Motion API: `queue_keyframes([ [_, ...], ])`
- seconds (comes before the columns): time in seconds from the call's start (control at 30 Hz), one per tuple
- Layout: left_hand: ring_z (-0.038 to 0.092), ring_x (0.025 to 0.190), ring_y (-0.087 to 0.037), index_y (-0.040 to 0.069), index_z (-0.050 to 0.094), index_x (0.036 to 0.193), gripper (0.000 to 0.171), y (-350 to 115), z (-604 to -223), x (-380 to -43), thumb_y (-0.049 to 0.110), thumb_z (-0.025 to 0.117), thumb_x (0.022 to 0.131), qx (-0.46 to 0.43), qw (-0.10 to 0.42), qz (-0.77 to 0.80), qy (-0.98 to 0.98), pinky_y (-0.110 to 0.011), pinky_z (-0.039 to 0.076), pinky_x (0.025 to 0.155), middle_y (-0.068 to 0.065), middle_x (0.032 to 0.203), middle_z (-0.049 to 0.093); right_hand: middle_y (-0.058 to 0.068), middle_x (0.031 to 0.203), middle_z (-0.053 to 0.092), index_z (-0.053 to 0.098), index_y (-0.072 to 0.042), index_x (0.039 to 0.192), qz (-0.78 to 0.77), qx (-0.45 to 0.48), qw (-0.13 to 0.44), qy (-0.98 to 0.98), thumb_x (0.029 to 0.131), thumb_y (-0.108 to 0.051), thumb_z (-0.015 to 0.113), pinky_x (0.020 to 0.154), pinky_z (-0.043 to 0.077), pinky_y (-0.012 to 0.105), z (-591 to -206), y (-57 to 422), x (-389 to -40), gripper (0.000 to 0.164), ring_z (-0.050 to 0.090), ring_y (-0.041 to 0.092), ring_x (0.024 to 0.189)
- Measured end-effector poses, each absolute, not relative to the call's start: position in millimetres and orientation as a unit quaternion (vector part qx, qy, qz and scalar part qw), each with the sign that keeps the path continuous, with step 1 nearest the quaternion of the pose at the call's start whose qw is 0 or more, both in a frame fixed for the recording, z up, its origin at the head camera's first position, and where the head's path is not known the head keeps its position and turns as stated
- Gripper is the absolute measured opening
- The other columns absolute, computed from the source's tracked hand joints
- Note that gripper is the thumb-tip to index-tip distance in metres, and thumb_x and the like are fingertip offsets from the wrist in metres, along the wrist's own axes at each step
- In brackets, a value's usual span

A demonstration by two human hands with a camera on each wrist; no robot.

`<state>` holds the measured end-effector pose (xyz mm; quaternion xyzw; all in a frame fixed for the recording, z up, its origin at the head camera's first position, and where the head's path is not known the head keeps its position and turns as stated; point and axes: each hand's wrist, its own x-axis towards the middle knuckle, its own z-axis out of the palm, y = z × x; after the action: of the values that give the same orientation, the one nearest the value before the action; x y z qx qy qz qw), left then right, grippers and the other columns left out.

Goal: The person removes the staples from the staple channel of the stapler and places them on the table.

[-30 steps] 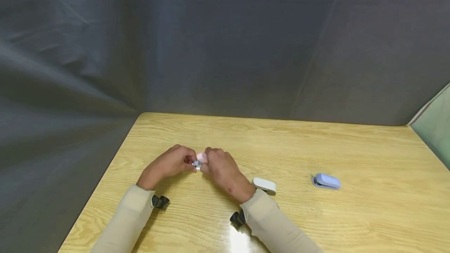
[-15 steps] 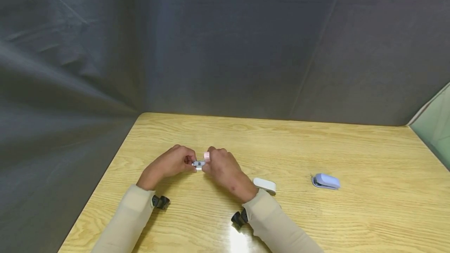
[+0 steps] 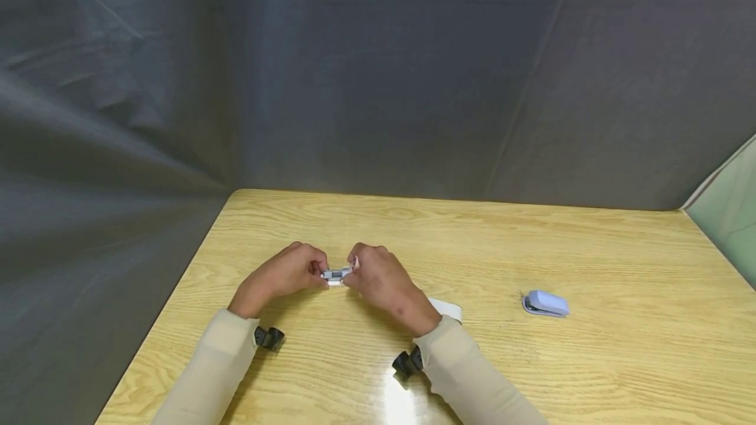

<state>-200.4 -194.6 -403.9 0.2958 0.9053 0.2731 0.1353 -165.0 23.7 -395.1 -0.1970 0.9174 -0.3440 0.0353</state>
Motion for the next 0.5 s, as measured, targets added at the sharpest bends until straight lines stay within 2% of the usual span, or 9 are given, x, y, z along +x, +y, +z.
queue_keyframes([
  [0.13, 0.045, 0.062, -0.008, 0.015, 0.066, 0.079, 0.021, -194.9, -403.0, -200.5, 0.006, 0.084, 0.086, 0.299, 0.135, 0.272, 0.905, -0.025, 0.04, 0.059, 0.008, 0.071, 0.057, 0.006, 0.089, 0.071, 0.069, 0.003, 0.114, -0.332, -0.206, 0.004, 0.92, 0.088, -0.007, 0.074, 0.06, 0.05, 0.026, -388.8, 24.1, -163.1, 0.029, 0.059, 0.011, 0.067],
  [0.37, 0.044, 0.06, -0.006, 0.016, 0.064, 0.078, 0.024, -196.4, -404.1, -201.4, 0.007, 0.084, 0.086, 0.31, 0.129, 0.273, 0.901, -0.025, 0.039, 0.059, 0.009, 0.068, 0.055, 0.013, 0.112, 0.071, 0.066, 0.001, 0.125, -0.327, -0.22, -0.037, 0.918, 0.094, -0.008, 0.067, 0.073, 0.054, 0.033, -370.6, 20.6, -151.8, 0.032, 0.063, 0.024, 0.094],
  [0.5, 0.044, 0.061, -0.005, 0.016, 0.063, 0.077, 0.026, -196.5, -404.8, -202.1, 0.007, 0.085, 0.086, 0.318, 0.122, 0.272, 0.9, -0.025, 0.039, 0.059, 0.009, 0.068, 0.053, 0.013, 0.115, 0.071, 0.067, 0.0, 0.122, -0.332, -0.232, -0.052, 0.913, 0.094, -0.006, 0.066, 0.075, 0.054, 0.034, -362.9, 16.7, -147.3, 0.028, 0.066, 0.024, 0.088],
])
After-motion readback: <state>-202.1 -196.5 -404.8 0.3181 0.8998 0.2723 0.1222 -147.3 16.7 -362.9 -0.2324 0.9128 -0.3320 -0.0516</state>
